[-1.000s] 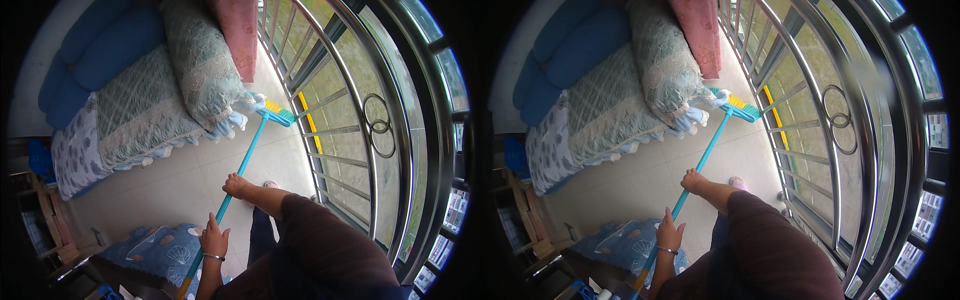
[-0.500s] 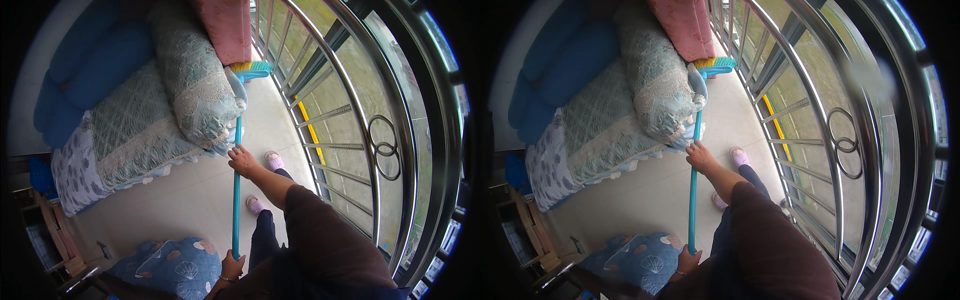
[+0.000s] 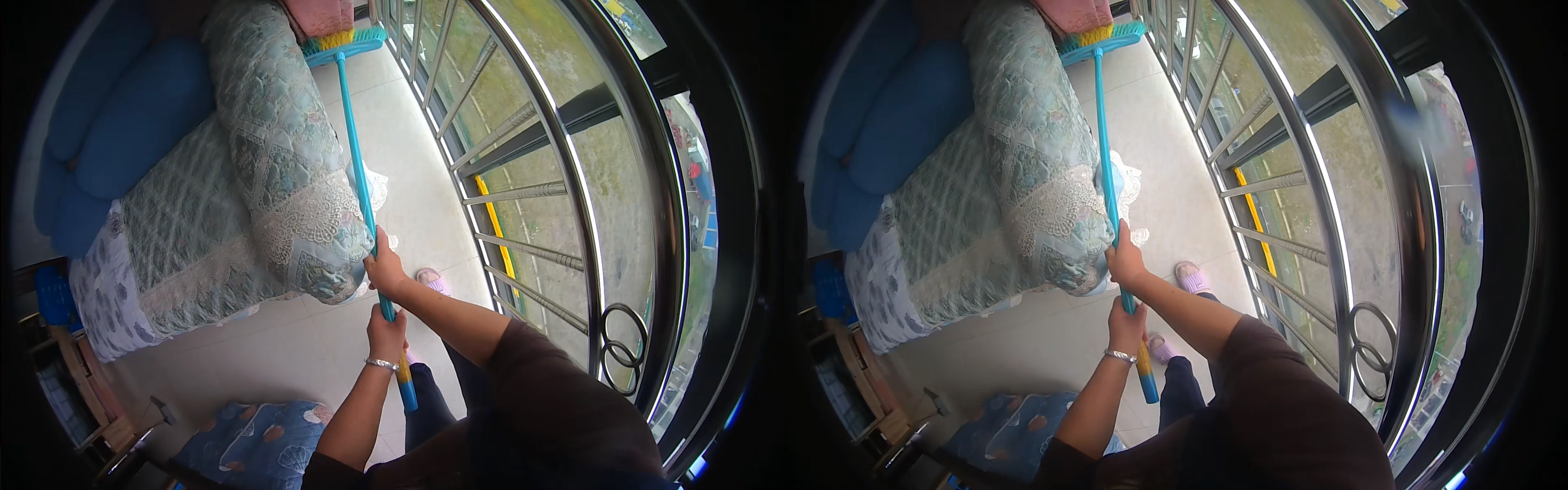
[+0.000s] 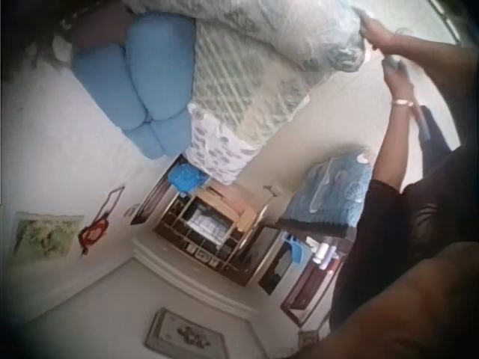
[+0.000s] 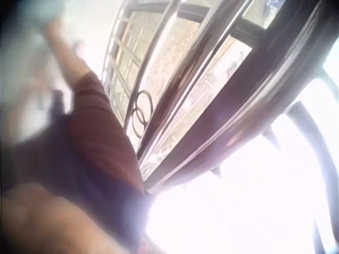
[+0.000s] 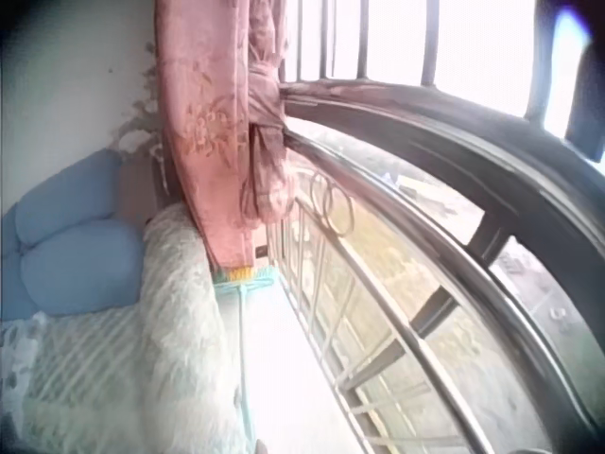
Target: The person adjusts a pink floral blanket and blue cushions on a sofa, then picks up a broom and sweeps the tiled floor of a balcony area. The person moves around the room, sweeping near the sofa and along the balcony railing.
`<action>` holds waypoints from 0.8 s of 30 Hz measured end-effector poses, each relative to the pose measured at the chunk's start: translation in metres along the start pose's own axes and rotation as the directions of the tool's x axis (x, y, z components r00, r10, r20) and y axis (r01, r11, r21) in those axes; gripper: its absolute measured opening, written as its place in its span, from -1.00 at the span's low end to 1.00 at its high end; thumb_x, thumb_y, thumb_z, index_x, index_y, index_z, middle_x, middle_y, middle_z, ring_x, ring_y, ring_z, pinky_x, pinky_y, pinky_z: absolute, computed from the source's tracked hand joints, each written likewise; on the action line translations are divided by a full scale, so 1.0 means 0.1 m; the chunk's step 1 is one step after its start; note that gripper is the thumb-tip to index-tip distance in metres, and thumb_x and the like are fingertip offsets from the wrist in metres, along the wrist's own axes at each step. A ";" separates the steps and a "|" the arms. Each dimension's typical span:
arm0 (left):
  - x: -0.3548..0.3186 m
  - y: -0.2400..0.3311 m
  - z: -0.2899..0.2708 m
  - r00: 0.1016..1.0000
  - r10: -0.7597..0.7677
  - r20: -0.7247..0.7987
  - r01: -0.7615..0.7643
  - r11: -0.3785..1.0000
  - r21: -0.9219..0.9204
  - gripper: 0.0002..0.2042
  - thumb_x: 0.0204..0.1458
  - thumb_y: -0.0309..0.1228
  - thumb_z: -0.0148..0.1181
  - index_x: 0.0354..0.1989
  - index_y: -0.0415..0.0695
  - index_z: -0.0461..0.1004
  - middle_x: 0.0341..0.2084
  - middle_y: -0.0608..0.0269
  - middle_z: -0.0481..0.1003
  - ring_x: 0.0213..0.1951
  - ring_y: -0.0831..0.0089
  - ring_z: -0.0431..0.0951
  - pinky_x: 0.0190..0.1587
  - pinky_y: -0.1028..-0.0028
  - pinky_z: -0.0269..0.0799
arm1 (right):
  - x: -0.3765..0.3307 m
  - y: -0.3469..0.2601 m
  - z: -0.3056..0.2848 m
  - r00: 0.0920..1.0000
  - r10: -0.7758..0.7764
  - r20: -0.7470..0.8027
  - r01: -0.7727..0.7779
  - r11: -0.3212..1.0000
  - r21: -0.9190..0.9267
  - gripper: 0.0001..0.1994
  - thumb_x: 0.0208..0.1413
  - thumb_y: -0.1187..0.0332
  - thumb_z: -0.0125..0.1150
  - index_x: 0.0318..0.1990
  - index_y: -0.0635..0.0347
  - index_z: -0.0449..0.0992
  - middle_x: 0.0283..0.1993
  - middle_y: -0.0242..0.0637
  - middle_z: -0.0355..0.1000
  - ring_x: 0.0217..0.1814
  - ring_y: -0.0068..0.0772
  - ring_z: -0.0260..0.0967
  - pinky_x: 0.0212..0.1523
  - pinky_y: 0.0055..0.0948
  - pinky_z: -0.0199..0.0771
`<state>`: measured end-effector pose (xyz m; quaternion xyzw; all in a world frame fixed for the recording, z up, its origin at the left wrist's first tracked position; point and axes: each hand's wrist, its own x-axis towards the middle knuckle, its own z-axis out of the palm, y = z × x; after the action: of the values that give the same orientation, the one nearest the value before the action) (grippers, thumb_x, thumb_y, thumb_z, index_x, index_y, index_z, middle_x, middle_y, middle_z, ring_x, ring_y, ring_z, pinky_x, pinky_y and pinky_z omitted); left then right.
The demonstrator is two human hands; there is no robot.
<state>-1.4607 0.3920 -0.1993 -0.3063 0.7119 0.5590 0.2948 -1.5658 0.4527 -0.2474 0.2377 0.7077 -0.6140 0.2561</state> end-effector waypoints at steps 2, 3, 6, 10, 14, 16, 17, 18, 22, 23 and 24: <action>0.27 0.24 0.13 1.000 0.008 0.027 -0.007 0.999 -0.033 -0.78 -0.01 -0.40 0.14 -0.40 -0.18 0.20 -0.75 0.28 0.31 -0.86 0.49 0.31 -0.84 0.52 0.20 | 0.27 0.16 -0.07 0.977 -0.202 -0.074 0.177 0.950 -0.257 -0.31 0.01 0.51 -0.14 0.30 0.20 -0.28 -0.19 0.24 0.37 -0.25 0.14 0.42 -0.28 -0.14 0.46; 0.37 0.31 0.16 1.000 0.007 0.027 -0.005 0.998 -0.055 -0.77 -0.01 -0.38 0.16 -0.38 -0.19 0.21 -0.75 0.26 0.32 -0.85 0.48 0.33 -0.82 0.51 0.23 | 0.34 0.00 -0.12 0.985 -0.165 -0.051 0.146 0.953 -0.266 -0.29 -0.02 0.51 -0.12 0.29 0.27 -0.30 -0.20 0.32 0.36 -0.18 0.22 0.37 -0.15 -0.10 0.34; 0.51 0.59 0.31 0.996 0.083 0.045 -0.076 0.987 -0.143 -0.73 -0.01 -0.36 0.17 -0.27 -0.19 0.21 -0.73 0.27 0.33 -0.83 0.50 0.34 -0.81 0.52 0.23 | 0.68 -0.29 -0.38 0.995 -0.098 -0.008 0.094 0.973 -0.210 -0.31 0.02 0.42 -0.07 0.29 0.22 -0.25 -0.27 0.22 0.39 -0.30 0.11 0.42 -0.25 -0.16 0.41; 0.38 0.79 0.52 0.978 0.037 0.205 0.033 0.944 -0.329 -0.74 0.10 -0.37 0.03 -0.13 -0.19 0.16 -0.74 0.30 0.26 -0.86 0.51 0.27 -0.86 0.52 0.20 | 1.02 -0.35 -0.61 0.985 -0.169 -0.027 0.150 0.932 -0.330 -0.33 0.05 0.36 -0.07 0.28 0.28 -0.22 -0.34 0.16 0.41 -0.44 -0.01 0.44 -0.40 -0.20 0.44; 0.39 0.96 0.62 0.968 0.008 0.249 0.113 0.876 -0.469 -0.74 0.13 -0.27 -0.01 -0.13 -0.12 0.14 -0.72 0.30 0.29 -0.83 0.49 0.32 -0.83 0.52 0.25 | 1.18 -0.51 -0.69 0.993 -0.110 0.033 0.115 0.933 -0.342 -0.36 0.07 0.32 -0.07 0.27 0.31 -0.18 -0.40 0.06 0.40 -0.56 -0.17 0.42 -0.54 -0.29 0.47; 0.43 1.05 0.62 0.966 0.044 0.255 0.091 0.864 -0.495 -0.75 0.14 -0.19 -0.04 -0.20 -0.06 0.14 -0.73 0.32 0.28 -0.82 0.51 0.33 -0.82 0.53 0.28 | 1.18 -0.75 -0.76 0.995 -0.009 0.100 0.037 0.960 -0.278 -0.35 0.07 0.32 -0.06 0.27 0.31 -0.17 -0.42 0.02 0.40 -0.56 -0.21 0.42 -0.56 -0.30 0.47; 0.44 1.06 0.63 0.969 0.038 0.242 0.091 0.862 -0.499 -0.75 0.15 -0.17 -0.05 -0.21 -0.06 0.14 -0.73 0.33 0.28 -0.82 0.52 0.33 -0.82 0.53 0.28 | 1.21 -0.73 -0.77 0.994 -0.032 0.101 0.058 0.963 -0.262 -0.34 0.07 0.31 -0.05 0.27 0.31 -0.18 -0.45 -0.03 0.38 -0.55 -0.27 0.42 -0.59 -0.33 0.46; 0.45 1.03 0.63 0.973 0.032 0.229 0.090 0.859 -0.504 -0.75 0.15 -0.16 -0.07 -0.22 -0.05 0.14 -0.74 0.33 0.28 -0.82 0.54 0.32 -0.82 0.54 0.28 | 1.20 -0.69 -0.74 0.996 -0.023 0.090 0.047 0.961 -0.273 -0.34 0.07 0.32 -0.05 0.27 0.31 -0.18 -0.43 -0.01 0.39 -0.55 -0.25 0.42 -0.58 -0.33 0.46; 0.21 0.80 0.54 0.966 -0.090 0.244 0.197 0.866 -0.459 -0.70 0.14 -0.09 -0.08 -0.19 -0.05 0.12 -0.75 0.36 0.25 -0.83 0.57 0.29 -0.82 0.55 0.27 | 1.21 -0.35 -0.53 0.993 -0.118 0.015 0.113 0.891 -0.439 -0.31 0.01 0.39 -0.05 0.28 0.31 -0.19 -0.33 0.16 0.41 -0.41 -0.02 0.43 -0.38 -0.23 0.46; 0.08 0.71 0.52 0.967 -0.102 0.235 0.202 0.869 -0.452 -0.69 0.14 -0.08 -0.08 -0.18 -0.05 0.12 -0.75 0.36 0.25 -0.83 0.57 0.29 -0.82 0.55 0.27 | 1.14 -0.27 -0.47 0.990 -0.139 0.017 0.130 0.872 -0.472 -0.31 -0.01 0.40 -0.04 0.28 0.31 -0.19 -0.32 0.19 0.40 -0.36 0.03 0.42 -0.33 -0.22 0.45; -0.03 0.60 0.49 0.966 -0.116 0.230 0.210 0.869 -0.448 -0.68 0.14 -0.08 -0.07 -0.18 -0.05 0.12 -0.75 0.35 0.25 -0.82 0.58 0.30 -0.83 0.56 0.27 | 1.01 -0.27 -0.43 0.987 -0.157 0.017 0.144 0.850 -0.507 -0.30 -0.02 0.41 -0.04 0.28 0.31 -0.19 -0.30 0.22 0.40 -0.32 0.07 0.42 -0.28 -0.20 0.44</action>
<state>-1.5007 0.4519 -0.1701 -0.3713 0.4948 0.7145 0.3268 -1.6630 0.4937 -0.2889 0.1136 0.8636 -0.4216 0.2519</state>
